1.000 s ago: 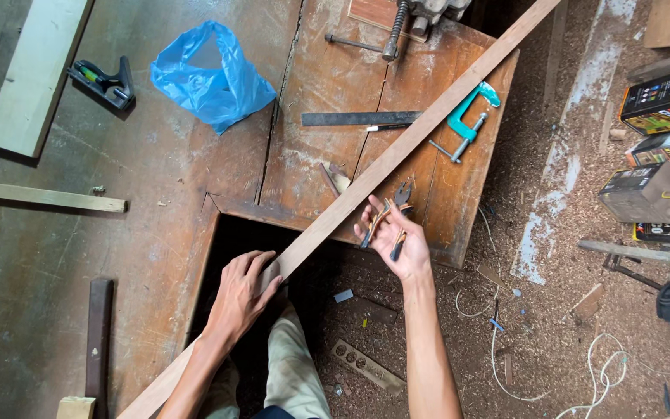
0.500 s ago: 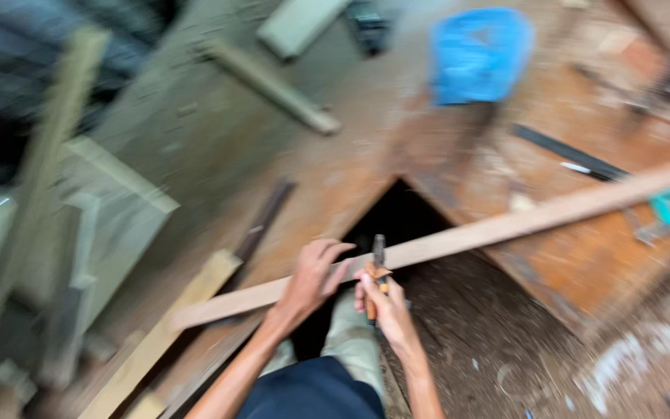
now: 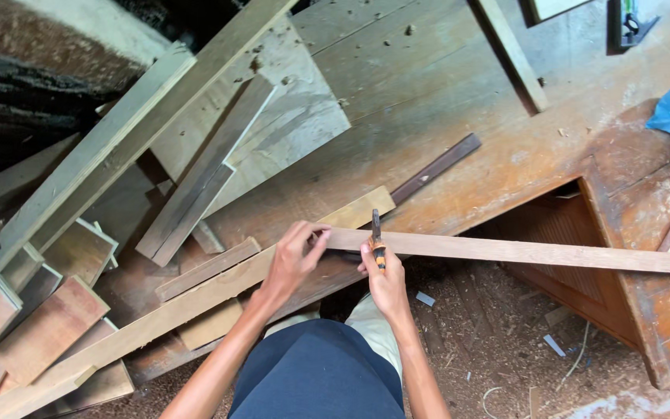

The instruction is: The person selects a long, thin wooden plank from a pile and uses pliers to repeatedly pull and snap off small splinters and protruding fibers along the edges. The person works along the length of the plank, rotating it to access different sides, and discards the removed wood fragments onto the workbench.

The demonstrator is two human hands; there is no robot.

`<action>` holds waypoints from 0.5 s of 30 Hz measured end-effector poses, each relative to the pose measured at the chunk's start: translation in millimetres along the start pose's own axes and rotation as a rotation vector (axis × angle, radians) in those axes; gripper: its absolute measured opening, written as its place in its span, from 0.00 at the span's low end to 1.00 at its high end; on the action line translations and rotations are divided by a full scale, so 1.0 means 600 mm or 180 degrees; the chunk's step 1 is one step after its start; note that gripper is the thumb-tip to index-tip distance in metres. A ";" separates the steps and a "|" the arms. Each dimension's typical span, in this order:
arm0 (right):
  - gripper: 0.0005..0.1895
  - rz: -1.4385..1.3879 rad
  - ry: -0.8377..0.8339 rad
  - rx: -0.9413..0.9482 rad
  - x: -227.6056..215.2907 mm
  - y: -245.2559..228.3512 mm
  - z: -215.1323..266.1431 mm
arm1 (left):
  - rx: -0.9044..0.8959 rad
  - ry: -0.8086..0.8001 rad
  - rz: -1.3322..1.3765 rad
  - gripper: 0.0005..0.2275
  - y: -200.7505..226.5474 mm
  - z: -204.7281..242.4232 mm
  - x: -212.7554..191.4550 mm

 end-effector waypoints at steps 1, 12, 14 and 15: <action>0.16 0.0290 0.0113 0.0046 0.012 -0.009 0.002 | -0.0152 0.0029 -0.0019 0.08 -0.016 0.003 -0.021; 0.17 0.0952 0.0363 -0.0032 0.048 -0.029 -0.008 | 0.1024 -0.0816 -0.0431 0.07 -0.104 0.000 -0.086; 0.17 0.0962 0.0358 0.0090 0.052 -0.032 -0.016 | 0.1177 -0.0895 -0.0540 0.07 -0.111 -0.007 -0.086; 0.17 0.1065 0.0344 0.0133 0.053 -0.032 -0.016 | 0.1213 -0.0902 -0.0587 0.07 -0.113 -0.006 -0.085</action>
Point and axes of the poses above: each hand's wrist, its own z-axis away from the middle knuckle, its own x-axis out of the palm, y = z × x, the point moved 1 cm from there along -z, towards the middle knuckle, and after that the axes turned 7 degrees about z, right-handed, at the moved point
